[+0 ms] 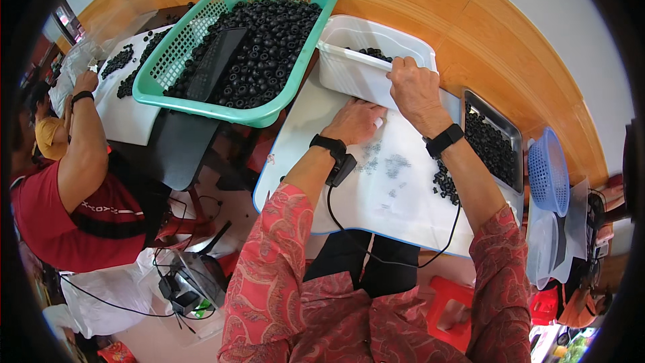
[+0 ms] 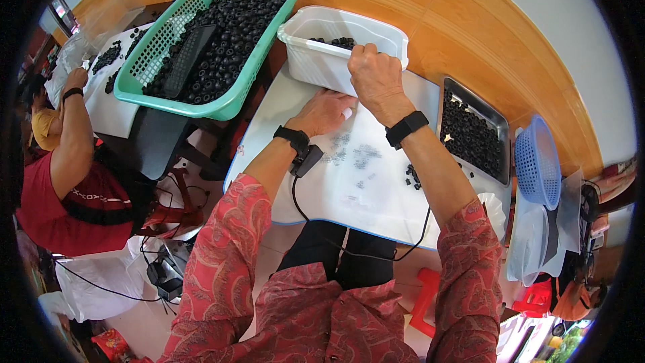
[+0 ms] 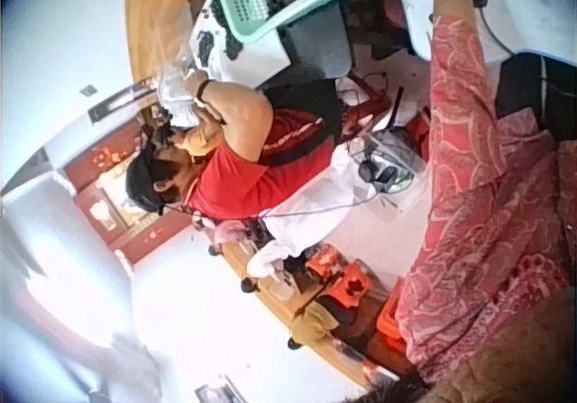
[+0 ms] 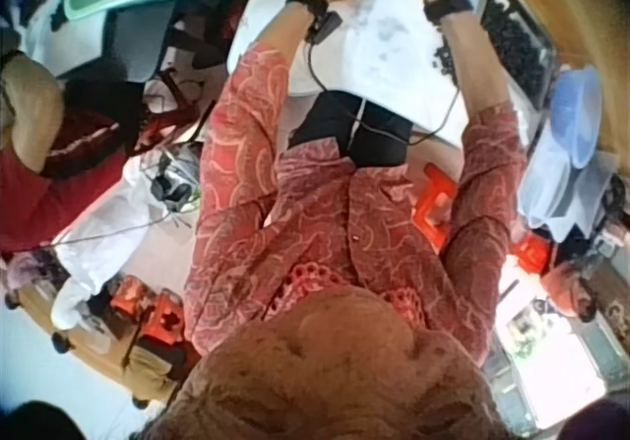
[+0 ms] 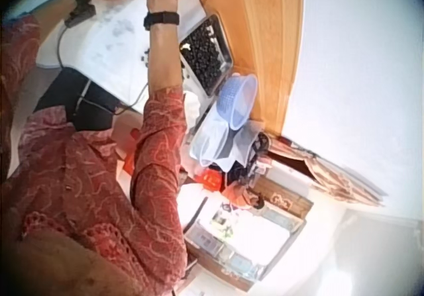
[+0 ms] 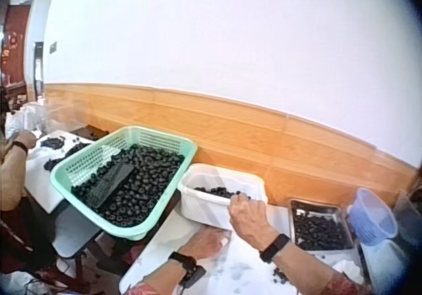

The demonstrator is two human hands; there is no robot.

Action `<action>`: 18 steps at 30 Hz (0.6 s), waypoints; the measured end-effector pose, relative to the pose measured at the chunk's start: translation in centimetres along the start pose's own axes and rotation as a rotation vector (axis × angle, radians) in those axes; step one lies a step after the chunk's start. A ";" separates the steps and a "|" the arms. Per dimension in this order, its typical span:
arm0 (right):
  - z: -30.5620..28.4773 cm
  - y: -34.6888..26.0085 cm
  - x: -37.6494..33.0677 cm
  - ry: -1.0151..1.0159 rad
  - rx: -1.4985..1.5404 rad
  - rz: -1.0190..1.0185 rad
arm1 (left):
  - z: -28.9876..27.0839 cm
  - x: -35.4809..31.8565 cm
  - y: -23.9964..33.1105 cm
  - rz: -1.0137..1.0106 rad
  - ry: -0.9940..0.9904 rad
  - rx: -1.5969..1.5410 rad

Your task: Sorting and inspecting small black plastic components at an assembly table.

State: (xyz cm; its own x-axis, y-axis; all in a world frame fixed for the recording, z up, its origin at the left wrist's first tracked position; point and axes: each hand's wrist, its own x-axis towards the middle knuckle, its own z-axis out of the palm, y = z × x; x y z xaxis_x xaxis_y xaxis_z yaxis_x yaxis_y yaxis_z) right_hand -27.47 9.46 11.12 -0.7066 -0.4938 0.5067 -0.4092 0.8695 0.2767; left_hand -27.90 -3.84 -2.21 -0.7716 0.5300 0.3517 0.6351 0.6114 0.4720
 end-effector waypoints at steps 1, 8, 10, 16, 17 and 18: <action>0.0 0.0 0.1 0.002 0.001 -0.001 | 0.1 0.0 0.1 0.064 0.016 -0.034; 0.8 -0.4 -0.3 -0.008 0.005 -0.019 | -0.1 -1.6 1.3 0.082 -0.016 -0.102; 0.8 -0.6 -0.7 -0.012 0.000 -0.020 | -0.4 -2.2 2.0 0.076 -0.058 -0.085; 0.5 -1.8 -2.2 -0.018 -0.017 -0.056 | -0.4 -4.2 3.0 0.109 -0.059 -0.089; 0.5 -2.0 -2.2 -0.011 -0.017 -0.057 | -0.5 -4.5 3.0 0.111 -0.056 -0.083; 0.5 -2.1 -2.3 -0.022 -0.017 -0.051 | -0.6 -4.7 3.1 0.125 -0.050 -0.101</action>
State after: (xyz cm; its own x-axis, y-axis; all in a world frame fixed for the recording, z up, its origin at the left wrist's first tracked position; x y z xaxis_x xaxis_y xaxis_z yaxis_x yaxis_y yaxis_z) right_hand -25.31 8.78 8.95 -0.6978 -0.5373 0.4737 -0.4350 0.8433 0.3157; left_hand -22.33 -4.82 -1.97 -0.6828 0.6280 0.3734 0.7171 0.4782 0.5071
